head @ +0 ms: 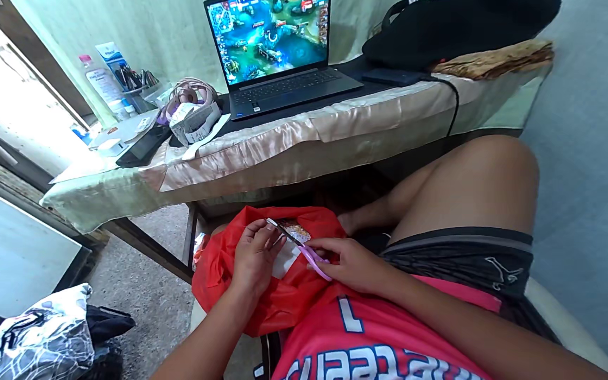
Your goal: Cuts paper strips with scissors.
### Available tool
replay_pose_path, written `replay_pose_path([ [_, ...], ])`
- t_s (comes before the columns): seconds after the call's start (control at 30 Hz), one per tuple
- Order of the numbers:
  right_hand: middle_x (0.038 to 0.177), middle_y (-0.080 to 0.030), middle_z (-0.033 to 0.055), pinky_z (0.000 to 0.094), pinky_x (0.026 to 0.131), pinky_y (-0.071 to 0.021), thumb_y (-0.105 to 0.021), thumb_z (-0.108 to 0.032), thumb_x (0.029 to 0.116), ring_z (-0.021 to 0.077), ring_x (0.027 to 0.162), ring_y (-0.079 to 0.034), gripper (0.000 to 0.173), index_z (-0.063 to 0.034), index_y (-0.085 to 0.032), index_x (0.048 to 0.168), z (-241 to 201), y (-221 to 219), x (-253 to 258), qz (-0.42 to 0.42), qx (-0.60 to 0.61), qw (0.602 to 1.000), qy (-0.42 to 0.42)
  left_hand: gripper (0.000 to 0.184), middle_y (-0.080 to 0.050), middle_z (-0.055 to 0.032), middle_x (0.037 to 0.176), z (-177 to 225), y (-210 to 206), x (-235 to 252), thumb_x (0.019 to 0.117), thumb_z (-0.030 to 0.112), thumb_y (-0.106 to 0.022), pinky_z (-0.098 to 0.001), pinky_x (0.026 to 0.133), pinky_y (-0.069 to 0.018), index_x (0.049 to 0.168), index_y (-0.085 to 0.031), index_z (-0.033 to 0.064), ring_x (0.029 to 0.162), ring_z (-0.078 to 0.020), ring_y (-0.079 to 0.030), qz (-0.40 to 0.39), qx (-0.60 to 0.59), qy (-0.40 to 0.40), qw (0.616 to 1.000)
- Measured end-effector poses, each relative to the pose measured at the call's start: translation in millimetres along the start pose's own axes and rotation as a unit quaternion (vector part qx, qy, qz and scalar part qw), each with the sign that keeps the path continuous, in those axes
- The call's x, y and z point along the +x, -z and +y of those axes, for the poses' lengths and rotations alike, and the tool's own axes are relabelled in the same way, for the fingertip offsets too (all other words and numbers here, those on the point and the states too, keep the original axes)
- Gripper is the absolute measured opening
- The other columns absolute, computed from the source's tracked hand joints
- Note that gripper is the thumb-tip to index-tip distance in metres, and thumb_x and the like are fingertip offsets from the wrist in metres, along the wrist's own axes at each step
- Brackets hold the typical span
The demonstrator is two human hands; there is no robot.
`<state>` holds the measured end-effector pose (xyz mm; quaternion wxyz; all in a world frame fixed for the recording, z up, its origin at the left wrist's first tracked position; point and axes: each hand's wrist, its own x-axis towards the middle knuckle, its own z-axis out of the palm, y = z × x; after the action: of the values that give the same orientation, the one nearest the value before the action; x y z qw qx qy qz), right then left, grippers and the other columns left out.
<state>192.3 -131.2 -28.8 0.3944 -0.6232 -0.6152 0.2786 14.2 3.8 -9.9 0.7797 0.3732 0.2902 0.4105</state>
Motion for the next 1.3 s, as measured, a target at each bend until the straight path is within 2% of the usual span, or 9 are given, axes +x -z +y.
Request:
replay_pose_path([
  [0.67,0.107,-0.073,-0.0029,0.0212,0.086,-0.0566,-0.065,-0.028,0.1007,0.0017,0.091,-0.068,0.034,-0.0157,-0.067,0.132,-0.5,0.1,0.3,-0.002,0.006,1.0,-0.011,0.024,-0.067,-0.0159,0.108,-1.2,-1.3,-1.3,0.1017,0.002,-0.057,-0.0434,0.088,-0.06,0.125,-0.051,0.0015,0.095,-0.0263,-0.071,0.001,0.01,0.002,1.0],
  [0.9,0.116,-0.072,-0.0009,0.023,0.093,-0.0558,-0.069,-0.033,0.0973,0.0028,0.101,-0.067,0.04,-0.0145,-0.067,0.133,-1.4,0.1,0.0,0.002,0.005,1.0,0.011,0.022,-0.069,-0.0171,0.106,-0.3,-1.0,-1.9,0.1024,0.002,-0.055,-0.0422,0.086,-0.0604,0.124,-0.051,0.0007,0.093,-0.0262,-0.071,0.0,0.002,0.004,1.0],
  [1.3,0.112,-0.073,-0.0015,0.0222,0.09,-0.0562,-0.067,-0.029,0.0995,0.0028,0.097,-0.068,0.036,-0.0149,-0.067,0.133,1.7,1.0,0.9,0.001,-0.002,1.0,0.006,0.023,-0.068,-0.017,0.108,-0.4,-1.8,-1.7,0.1016,0.002,-0.057,-0.0423,0.087,-0.0605,0.124,-0.051,0.0009,0.094,-0.0265,-0.072,0.003,0.006,0.003,1.0],
])
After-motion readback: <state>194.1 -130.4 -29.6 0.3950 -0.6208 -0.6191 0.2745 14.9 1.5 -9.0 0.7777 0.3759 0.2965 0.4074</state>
